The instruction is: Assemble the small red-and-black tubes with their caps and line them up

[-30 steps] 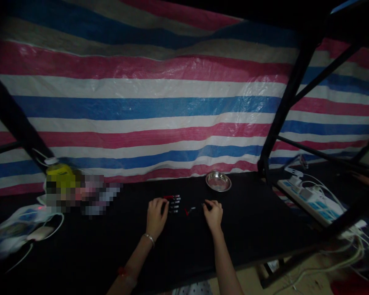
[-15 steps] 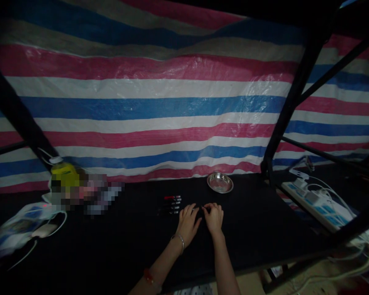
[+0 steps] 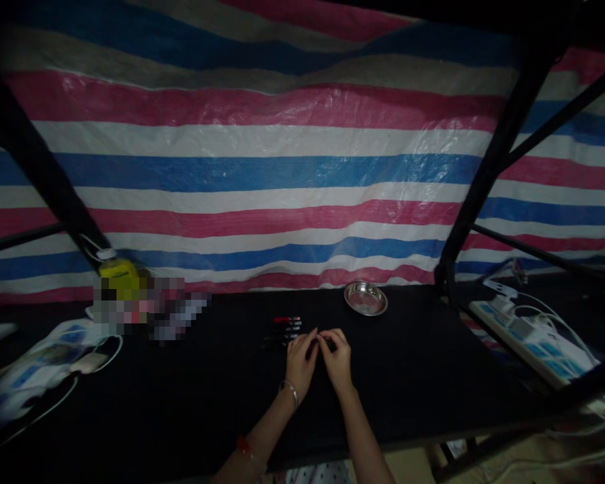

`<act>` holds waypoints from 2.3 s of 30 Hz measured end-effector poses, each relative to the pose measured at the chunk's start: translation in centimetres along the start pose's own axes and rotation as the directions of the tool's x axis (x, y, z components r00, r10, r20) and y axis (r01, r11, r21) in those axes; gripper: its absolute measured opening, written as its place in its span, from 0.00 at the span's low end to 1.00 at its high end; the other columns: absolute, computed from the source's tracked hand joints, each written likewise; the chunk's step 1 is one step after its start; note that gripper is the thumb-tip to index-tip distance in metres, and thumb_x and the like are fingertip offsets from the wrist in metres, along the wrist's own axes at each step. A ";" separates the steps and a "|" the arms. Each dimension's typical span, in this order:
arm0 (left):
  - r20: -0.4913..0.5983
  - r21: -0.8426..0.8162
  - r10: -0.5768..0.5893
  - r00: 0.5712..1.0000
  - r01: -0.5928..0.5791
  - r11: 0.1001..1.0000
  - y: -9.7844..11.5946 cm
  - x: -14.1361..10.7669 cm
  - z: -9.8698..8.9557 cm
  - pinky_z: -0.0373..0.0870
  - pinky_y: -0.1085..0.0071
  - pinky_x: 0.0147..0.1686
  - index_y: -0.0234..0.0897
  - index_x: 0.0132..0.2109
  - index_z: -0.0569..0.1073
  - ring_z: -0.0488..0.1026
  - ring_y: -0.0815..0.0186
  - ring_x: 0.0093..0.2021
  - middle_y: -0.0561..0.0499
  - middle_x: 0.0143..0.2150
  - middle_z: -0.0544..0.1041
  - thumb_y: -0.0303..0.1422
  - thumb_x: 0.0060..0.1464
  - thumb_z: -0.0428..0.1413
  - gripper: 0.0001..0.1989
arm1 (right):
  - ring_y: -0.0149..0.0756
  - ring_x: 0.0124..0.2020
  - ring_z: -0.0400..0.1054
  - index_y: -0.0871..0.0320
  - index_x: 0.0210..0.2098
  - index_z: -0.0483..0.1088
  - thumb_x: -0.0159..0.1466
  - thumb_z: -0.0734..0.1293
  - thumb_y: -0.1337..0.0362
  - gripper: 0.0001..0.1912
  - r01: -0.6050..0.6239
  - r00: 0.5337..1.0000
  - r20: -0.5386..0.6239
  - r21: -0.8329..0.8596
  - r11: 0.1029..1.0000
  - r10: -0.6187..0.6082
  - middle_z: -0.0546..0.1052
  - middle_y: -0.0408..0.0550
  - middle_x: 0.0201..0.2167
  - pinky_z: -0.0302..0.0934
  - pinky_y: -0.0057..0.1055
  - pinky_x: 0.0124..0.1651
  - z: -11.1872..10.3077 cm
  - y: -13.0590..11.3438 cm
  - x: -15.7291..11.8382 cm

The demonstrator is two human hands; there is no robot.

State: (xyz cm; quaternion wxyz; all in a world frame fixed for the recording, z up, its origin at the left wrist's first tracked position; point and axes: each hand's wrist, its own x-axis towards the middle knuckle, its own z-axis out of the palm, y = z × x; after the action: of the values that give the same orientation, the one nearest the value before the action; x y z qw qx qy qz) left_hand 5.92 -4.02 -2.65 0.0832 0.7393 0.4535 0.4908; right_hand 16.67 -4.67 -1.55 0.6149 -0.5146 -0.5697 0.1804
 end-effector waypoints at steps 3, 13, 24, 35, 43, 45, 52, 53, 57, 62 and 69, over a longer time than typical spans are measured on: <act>-0.034 -0.034 -0.020 0.999 0.019 0.999 -0.1 0.0 -0.2 0.69 0.62 0.42 0.40 0.49 0.71 0.73 0.63 0.41 0.48 0.40 0.77 0.27 0.55 0.49 0.14 | 0.34 0.30 0.66 0.58 0.30 0.73 0.58 0.66 0.58 0.10 -0.005 1.000 0.008 0.035 0.999 0.004 0.72 0.47 0.28 0.62 0.30 0.33 0.1 -0.5 -0.2; -0.075 -0.200 -0.127 0.989 0.110 0.974 0.6 0.4 -0.9 0.72 0.64 0.41 0.39 0.43 0.74 0.74 0.64 0.38 0.48 0.38 0.78 0.32 0.54 0.52 0.10 | 0.37 0.33 0.69 0.57 0.32 0.76 0.56 0.67 0.58 0.09 -0.057 0.998 0.042 0.173 0.983 0.051 0.75 0.48 0.29 0.65 0.33 0.37 -0.1 -1.2 -0.1; 0.014 -0.447 -0.344 0.939 0.313 0.838 1.0 1.3 -2.0 0.72 0.70 0.35 0.36 0.36 0.75 0.75 0.65 0.33 0.49 0.32 0.78 0.38 0.53 0.52 0.11 | 0.39 0.35 0.71 0.57 0.32 0.77 0.56 0.67 0.58 0.10 -0.118 0.989 0.105 0.155 0.981 0.103 0.77 0.50 0.30 0.66 0.36 0.39 0.2 -0.7 -0.2; -0.044 -0.437 -0.302 0.952 0.254 0.863 1.4 1.9 -2.7 0.70 0.70 0.33 0.36 0.33 0.75 0.72 0.66 0.32 0.49 0.30 0.75 0.37 0.53 0.53 0.10 | 0.39 0.36 0.72 0.55 0.35 0.77 0.57 0.67 0.61 0.09 -0.067 0.989 0.144 0.156 0.986 0.044 0.77 0.50 0.32 0.67 0.36 0.40 0.2 -0.8 -0.6; 0.019 -0.406 -0.308 0.951 0.288 0.867 1.0 1.7 -2.4 0.67 0.70 0.32 0.36 0.33 0.75 0.72 0.66 0.33 0.49 0.31 0.75 0.36 0.53 0.52 0.10 | 0.39 0.35 0.71 0.56 0.35 0.76 0.56 0.67 0.60 0.09 -0.065 0.994 0.097 0.128 0.990 0.053 0.77 0.50 0.32 0.67 0.35 0.38 0.3 -0.9 -0.6; 0.031 -0.400 -0.311 0.950 0.297 0.867 1.0 1.7 -2.4 0.67 0.70 0.32 0.36 0.33 0.75 0.72 0.66 0.33 0.50 0.31 0.75 0.36 0.53 0.52 0.10 | 0.39 0.35 0.71 0.57 0.34 0.75 0.57 0.66 0.59 0.10 -0.058 0.995 0.092 0.114 0.992 0.047 0.76 0.50 0.32 0.67 0.34 0.37 0.4 -0.8 -0.6; 0.079 -0.392 -0.308 0.948 0.314 0.865 1.0 1.7 -2.3 0.65 0.72 0.30 0.36 0.31 0.75 0.71 0.67 0.31 0.50 0.29 0.75 0.34 0.51 0.53 0.08 | 0.37 0.35 0.70 0.57 0.38 0.74 0.58 0.66 0.60 0.11 -0.038 0.998 0.049 0.115 0.993 0.033 0.74 0.51 0.35 0.67 0.32 0.35 0.4 -0.8 -0.7; 0.079 -0.392 -0.306 0.949 0.312 0.865 1.0 1.7 -2.2 0.65 0.72 0.29 0.35 0.31 0.74 0.71 0.67 0.30 0.50 0.28 0.75 0.34 0.51 0.52 0.08 | 0.38 0.37 0.70 0.56 0.37 0.74 0.58 0.65 0.60 0.10 -0.028 0.998 0.057 0.112 0.993 0.022 0.74 0.52 0.36 0.67 0.32 0.36 0.4 -0.8 -0.7; 0.080 -0.390 -0.301 0.950 0.308 0.868 0.8 1.6 -2.1 0.65 0.73 0.28 0.35 0.32 0.74 0.70 0.68 0.30 0.51 0.29 0.74 0.35 0.52 0.52 0.09 | 0.40 0.40 0.70 0.56 0.35 0.75 0.59 0.64 0.60 0.10 -0.005 0.997 0.071 0.086 0.996 -0.001 0.75 0.52 0.36 0.67 0.35 0.40 0.3 -0.9 -0.7; 0.048 -0.370 -0.274 0.961 0.272 0.888 0.6 1.6 -2.2 0.68 0.71 0.32 0.36 0.35 0.73 0.70 0.68 0.30 0.51 0.29 0.73 0.35 0.51 0.53 0.08 | 0.39 0.40 0.69 0.56 0.37 0.74 0.60 0.63 0.60 0.11 0.005 0.998 0.054 0.047 0.999 -0.007 0.75 0.51 0.36 0.64 0.37 0.44 0.4 -0.6 -0.6; -0.112 -0.198 -0.385 0.916 0.359 0.912 -2.6 2.8 -5.5 0.68 0.67 0.37 0.37 0.37 0.73 0.71 0.64 0.34 0.48 0.34 0.74 0.34 0.54 0.48 0.10 | 0.41 0.39 0.67 0.56 0.37 0.73 0.61 0.61 0.57 0.12 -0.055 0.998 0.000 -0.109 0.993 0.055 0.75 0.50 0.35 0.62 0.38 0.44 0.5 0.8 -0.2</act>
State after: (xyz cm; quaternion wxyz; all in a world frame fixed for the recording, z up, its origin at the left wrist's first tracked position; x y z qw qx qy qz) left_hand 0.26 -2.24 0.46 0.2053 0.5905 0.5466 0.5571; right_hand 16.48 -4.28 -2.44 0.5798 -0.5625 -0.5653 0.1669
